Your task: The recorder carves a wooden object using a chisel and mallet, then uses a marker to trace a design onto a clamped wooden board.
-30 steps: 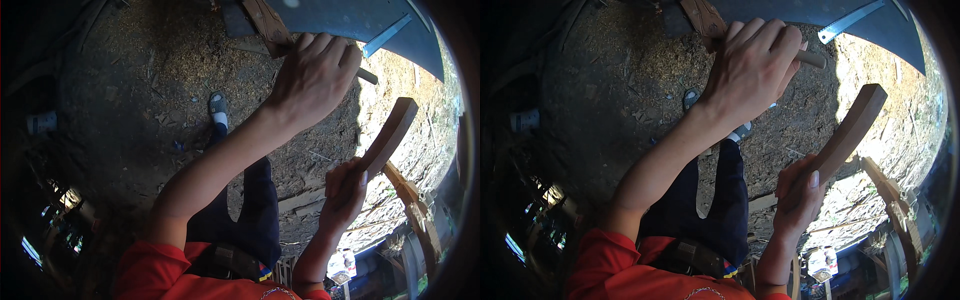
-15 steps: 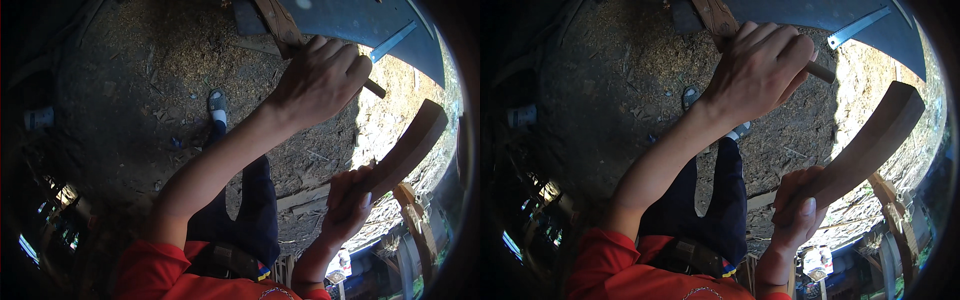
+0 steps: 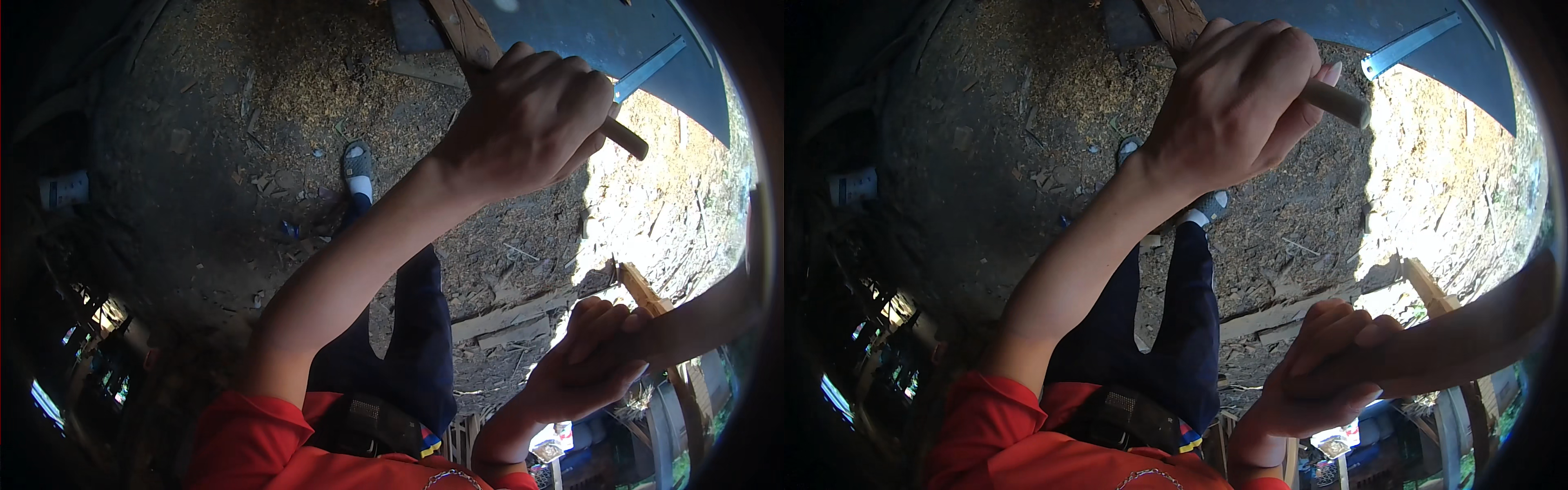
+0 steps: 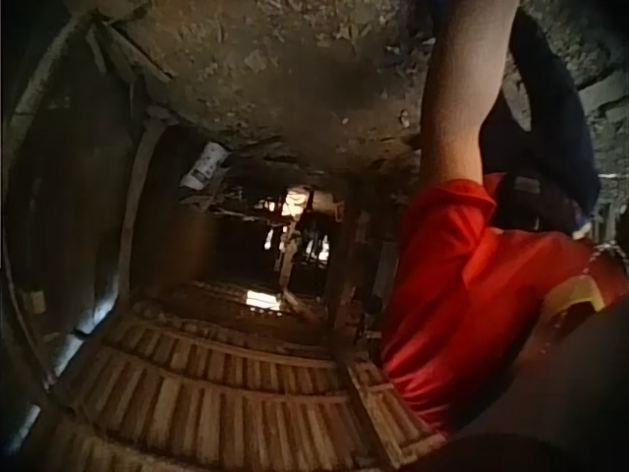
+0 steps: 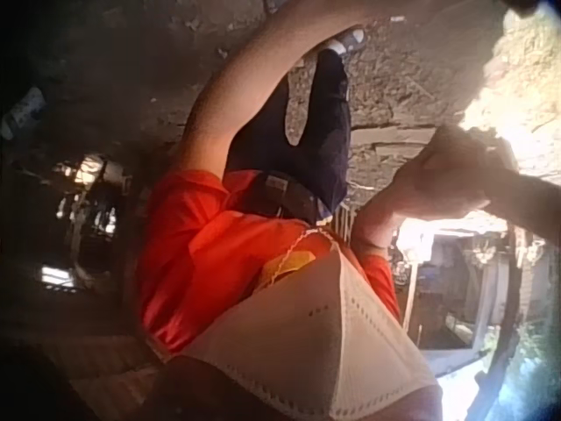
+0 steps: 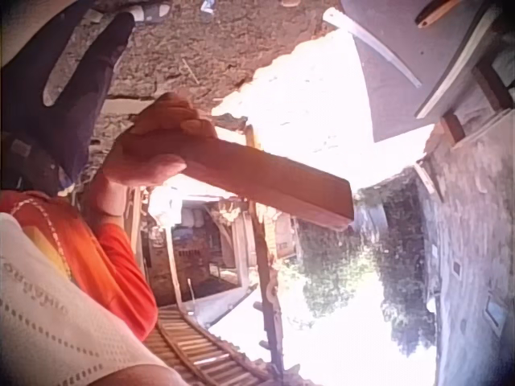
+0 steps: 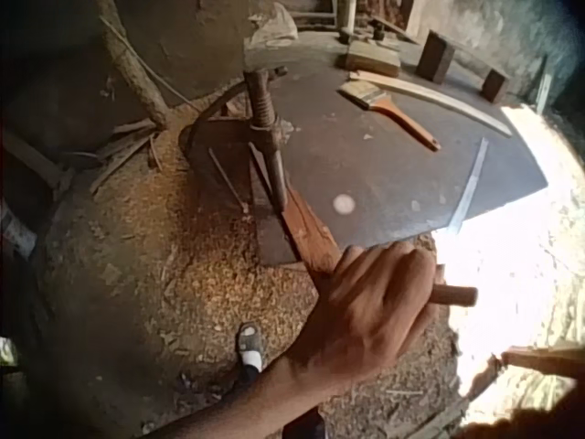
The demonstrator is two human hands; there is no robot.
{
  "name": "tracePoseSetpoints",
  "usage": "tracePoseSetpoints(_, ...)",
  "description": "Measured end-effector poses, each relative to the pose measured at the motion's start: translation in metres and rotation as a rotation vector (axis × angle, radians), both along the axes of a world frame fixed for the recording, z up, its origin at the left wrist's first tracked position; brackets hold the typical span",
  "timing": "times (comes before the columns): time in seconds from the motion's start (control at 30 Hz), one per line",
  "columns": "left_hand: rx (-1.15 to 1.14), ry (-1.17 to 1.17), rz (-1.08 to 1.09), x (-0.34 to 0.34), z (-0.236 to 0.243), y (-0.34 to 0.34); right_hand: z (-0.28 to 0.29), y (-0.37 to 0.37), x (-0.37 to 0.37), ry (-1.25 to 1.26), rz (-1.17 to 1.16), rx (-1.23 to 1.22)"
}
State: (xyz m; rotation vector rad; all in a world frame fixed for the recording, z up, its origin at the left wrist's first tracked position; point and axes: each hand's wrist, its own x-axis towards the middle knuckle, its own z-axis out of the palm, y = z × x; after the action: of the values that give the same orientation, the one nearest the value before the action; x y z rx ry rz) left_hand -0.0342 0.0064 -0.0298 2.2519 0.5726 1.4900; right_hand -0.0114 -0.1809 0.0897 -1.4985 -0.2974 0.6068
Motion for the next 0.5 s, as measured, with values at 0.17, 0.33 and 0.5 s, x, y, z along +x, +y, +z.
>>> tracePoseSetpoints(0.17,-0.021,0.066,0.016,0.002,0.000,0.000,-0.007,0.011,-0.021,0.004,0.358,-0.581)
tracePoseSetpoints(0.33,-0.051,0.178,0.032,0.001,0.000,-0.007,-0.015,0.010,-0.013,0.027,-0.070,-0.136)
tracePoseSetpoints(0.5,-0.071,0.216,0.055,0.004,0.001,-0.010,-0.018,0.010,-0.006,0.056,-0.051,-0.169)
